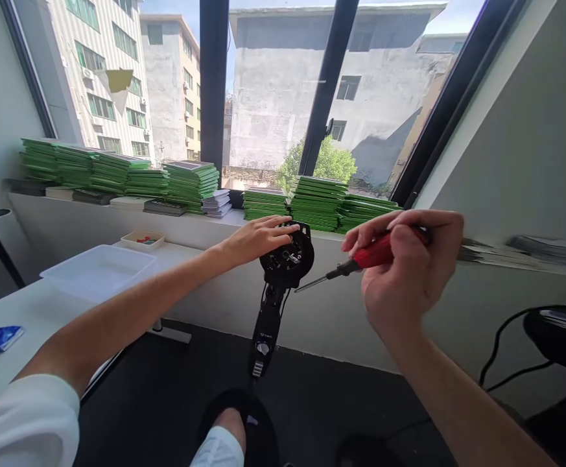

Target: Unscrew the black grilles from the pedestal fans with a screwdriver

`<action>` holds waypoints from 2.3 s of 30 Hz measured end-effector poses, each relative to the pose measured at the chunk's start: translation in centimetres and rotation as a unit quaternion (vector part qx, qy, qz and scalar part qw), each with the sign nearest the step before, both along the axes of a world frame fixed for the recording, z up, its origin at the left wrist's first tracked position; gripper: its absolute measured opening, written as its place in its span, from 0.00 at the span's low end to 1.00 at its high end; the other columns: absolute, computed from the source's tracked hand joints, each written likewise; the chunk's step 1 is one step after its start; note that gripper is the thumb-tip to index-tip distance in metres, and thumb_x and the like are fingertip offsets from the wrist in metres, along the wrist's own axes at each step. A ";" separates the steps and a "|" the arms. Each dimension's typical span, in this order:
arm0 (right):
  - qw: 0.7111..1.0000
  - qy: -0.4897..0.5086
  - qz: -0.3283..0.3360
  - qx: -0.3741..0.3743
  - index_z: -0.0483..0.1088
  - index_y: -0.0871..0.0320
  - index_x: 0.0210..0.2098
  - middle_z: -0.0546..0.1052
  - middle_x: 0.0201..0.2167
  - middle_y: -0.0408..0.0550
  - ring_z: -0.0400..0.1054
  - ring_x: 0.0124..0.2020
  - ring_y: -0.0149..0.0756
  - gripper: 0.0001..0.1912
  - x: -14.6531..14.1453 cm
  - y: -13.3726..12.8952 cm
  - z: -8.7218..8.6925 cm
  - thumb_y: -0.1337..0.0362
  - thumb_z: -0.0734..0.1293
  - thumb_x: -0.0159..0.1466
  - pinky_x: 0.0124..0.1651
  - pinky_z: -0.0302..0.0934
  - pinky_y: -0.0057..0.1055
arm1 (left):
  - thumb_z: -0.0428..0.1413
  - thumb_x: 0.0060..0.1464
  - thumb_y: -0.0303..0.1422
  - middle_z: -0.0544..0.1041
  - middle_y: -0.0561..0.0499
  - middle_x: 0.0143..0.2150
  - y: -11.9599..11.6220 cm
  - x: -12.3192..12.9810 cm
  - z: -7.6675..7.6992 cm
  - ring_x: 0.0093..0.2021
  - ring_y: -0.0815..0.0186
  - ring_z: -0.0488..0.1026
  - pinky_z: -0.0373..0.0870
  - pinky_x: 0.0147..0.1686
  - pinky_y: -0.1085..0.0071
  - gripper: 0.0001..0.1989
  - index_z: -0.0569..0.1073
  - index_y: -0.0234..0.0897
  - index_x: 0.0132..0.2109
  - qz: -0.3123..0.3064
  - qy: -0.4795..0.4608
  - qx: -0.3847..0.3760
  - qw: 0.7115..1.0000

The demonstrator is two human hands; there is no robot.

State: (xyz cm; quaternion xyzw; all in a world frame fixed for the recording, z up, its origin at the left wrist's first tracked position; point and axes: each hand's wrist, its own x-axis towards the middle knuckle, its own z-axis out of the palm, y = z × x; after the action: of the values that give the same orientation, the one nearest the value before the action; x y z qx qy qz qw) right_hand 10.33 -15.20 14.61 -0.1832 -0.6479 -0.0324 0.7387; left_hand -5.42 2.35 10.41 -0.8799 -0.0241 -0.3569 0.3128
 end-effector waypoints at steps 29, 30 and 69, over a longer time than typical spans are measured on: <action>0.944 -0.281 -0.156 0.069 0.66 0.49 0.51 0.72 0.45 0.47 0.75 0.44 0.38 0.14 3.6 2.5 -2.6 0.72 0.63 0.69 0.45 0.74 0.43 | 0.57 0.67 0.33 0.83 0.42 0.55 1.3 1.3 -1.6 0.62 0.57 0.75 0.76 0.61 0.54 0.08 0.80 0.36 0.45 -0.198 -0.135 -0.191 0.952; 0.941 -0.286 -0.166 0.068 0.66 0.49 0.51 0.72 0.44 0.48 0.75 0.43 0.37 0.14 3.6 2.5 -2.6 0.72 0.63 0.70 0.45 0.74 0.42 | 0.57 0.67 0.33 0.83 0.42 0.55 1.3 1.4 -1.6 0.62 0.57 0.75 0.76 0.61 0.54 0.07 0.80 0.36 0.45 -0.199 -0.137 -0.188 0.952; 0.799 -0.477 -0.362 0.058 0.65 0.55 0.51 0.81 0.45 0.51 0.79 0.43 0.35 0.09 3.8 -1.3 -1.0 0.67 0.65 0.72 0.39 0.71 0.27 | 0.55 0.69 0.32 0.81 0.40 0.57 1.8 1.7 -2.5 0.64 0.57 0.74 0.77 0.62 0.55 0.09 0.79 0.34 0.47 -0.191 -0.157 -0.180 0.952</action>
State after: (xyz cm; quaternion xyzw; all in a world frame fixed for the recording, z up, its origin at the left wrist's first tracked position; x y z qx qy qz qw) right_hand 14.14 -16.52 13.62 -0.3222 -0.8018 -0.4183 0.2799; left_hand -3.75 4.18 7.95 -0.8428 0.0316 -0.5330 0.0676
